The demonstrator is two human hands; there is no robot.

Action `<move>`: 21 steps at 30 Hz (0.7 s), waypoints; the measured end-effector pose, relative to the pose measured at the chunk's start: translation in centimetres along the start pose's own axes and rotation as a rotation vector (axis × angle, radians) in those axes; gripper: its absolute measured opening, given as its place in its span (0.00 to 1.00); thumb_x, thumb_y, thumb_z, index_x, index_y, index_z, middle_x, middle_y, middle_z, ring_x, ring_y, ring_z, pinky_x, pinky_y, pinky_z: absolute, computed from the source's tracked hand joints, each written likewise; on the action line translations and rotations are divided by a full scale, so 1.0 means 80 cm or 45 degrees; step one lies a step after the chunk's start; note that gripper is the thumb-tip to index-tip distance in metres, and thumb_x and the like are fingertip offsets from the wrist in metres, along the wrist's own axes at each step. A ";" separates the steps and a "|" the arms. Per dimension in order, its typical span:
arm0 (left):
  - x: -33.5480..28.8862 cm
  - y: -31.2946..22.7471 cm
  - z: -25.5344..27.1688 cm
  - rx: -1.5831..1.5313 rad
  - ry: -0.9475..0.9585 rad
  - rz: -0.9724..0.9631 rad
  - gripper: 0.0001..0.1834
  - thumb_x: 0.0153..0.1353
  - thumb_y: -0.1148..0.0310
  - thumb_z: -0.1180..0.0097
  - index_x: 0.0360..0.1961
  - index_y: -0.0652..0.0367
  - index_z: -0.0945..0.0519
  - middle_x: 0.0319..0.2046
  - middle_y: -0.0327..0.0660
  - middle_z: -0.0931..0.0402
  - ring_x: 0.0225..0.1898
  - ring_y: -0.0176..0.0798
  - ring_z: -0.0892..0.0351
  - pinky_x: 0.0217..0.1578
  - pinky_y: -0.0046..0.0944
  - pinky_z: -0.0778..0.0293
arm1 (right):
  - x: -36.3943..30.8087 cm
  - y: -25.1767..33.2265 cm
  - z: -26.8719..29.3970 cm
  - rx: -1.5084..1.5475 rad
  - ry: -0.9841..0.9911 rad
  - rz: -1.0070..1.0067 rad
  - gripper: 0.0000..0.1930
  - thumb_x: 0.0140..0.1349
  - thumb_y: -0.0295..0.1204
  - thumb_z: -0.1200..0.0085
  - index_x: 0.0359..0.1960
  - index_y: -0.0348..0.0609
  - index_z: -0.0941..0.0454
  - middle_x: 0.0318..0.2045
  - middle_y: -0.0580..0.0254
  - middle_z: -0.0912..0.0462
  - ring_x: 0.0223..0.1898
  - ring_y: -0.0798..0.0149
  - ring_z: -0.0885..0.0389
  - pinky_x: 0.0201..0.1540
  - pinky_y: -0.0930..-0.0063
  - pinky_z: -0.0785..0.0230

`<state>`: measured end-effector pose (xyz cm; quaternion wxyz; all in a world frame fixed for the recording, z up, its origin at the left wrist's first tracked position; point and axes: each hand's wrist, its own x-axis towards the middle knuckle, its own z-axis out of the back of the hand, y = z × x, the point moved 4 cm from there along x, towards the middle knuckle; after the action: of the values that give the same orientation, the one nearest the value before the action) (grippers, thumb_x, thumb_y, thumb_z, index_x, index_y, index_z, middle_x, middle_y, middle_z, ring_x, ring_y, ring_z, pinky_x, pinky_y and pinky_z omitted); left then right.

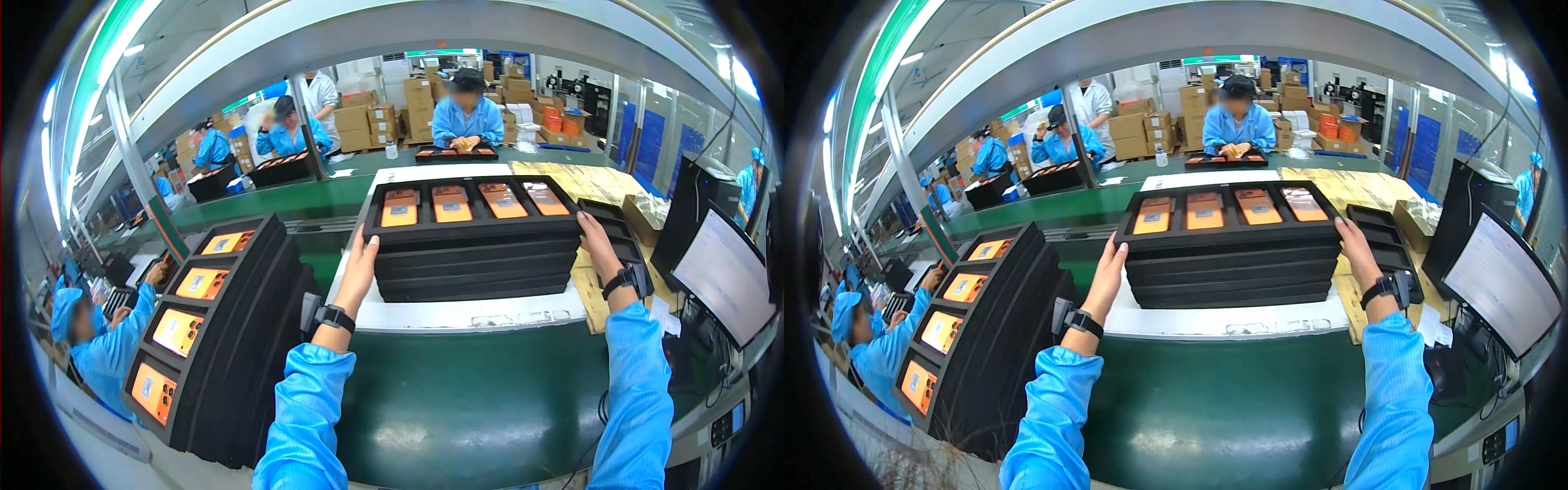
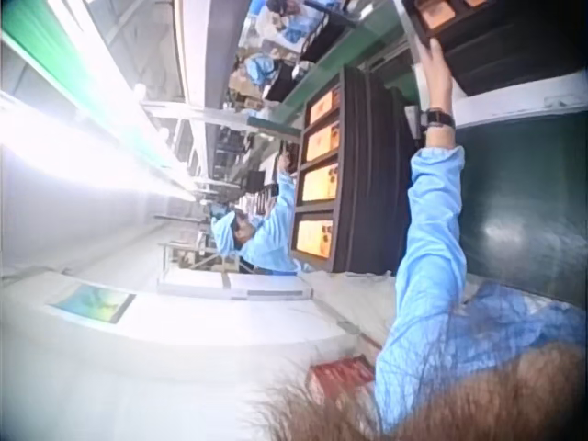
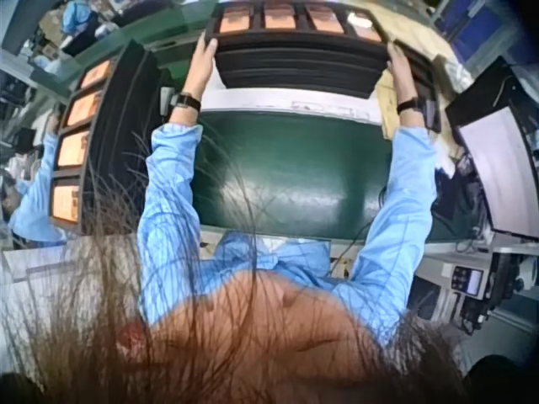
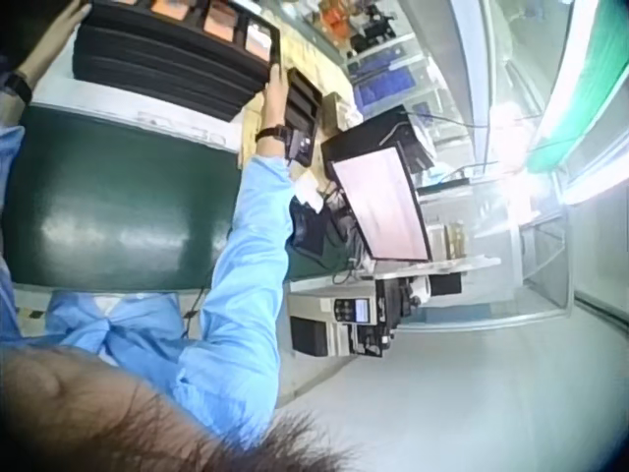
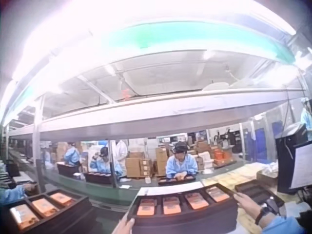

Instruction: The recorder is labeling and scanning smartphones on an assembly line.

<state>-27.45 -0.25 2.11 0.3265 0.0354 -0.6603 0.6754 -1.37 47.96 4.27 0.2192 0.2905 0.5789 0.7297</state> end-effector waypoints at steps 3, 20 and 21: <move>0.010 -0.003 -0.010 -0.022 -0.004 -0.056 0.32 0.86 0.61 0.54 0.83 0.63 0.40 0.77 0.48 0.32 0.79 0.43 0.36 0.78 0.39 0.44 | 0.007 -0.013 0.012 -0.011 -0.060 0.009 0.40 0.80 0.61 0.49 0.82 0.48 0.35 0.80 0.56 0.32 0.79 0.53 0.37 0.76 0.46 0.46; -0.312 -0.228 0.030 -0.091 0.253 -0.137 0.34 0.73 0.69 0.38 0.78 0.65 0.32 0.74 0.55 0.28 0.74 0.52 0.27 0.74 0.54 0.33 | -0.056 0.042 -0.081 0.302 -0.424 0.444 0.17 0.78 0.35 0.44 0.64 0.47 0.19 0.60 0.68 0.19 0.61 0.71 0.24 0.59 0.71 0.33; -0.350 -0.258 0.051 -0.040 0.335 -0.270 0.28 0.72 0.72 0.38 0.71 0.68 0.24 0.66 0.58 0.20 0.66 0.56 0.18 0.68 0.56 0.26 | -0.076 0.064 -0.100 0.382 -0.283 0.450 0.15 0.78 0.36 0.44 0.62 0.50 0.18 0.58 0.73 0.19 0.60 0.74 0.23 0.56 0.74 0.35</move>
<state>2.98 -16.79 7.15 0.4802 0.0111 -0.6148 0.6256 -2.28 37.03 6.93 0.1051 0.4948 0.5933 0.6262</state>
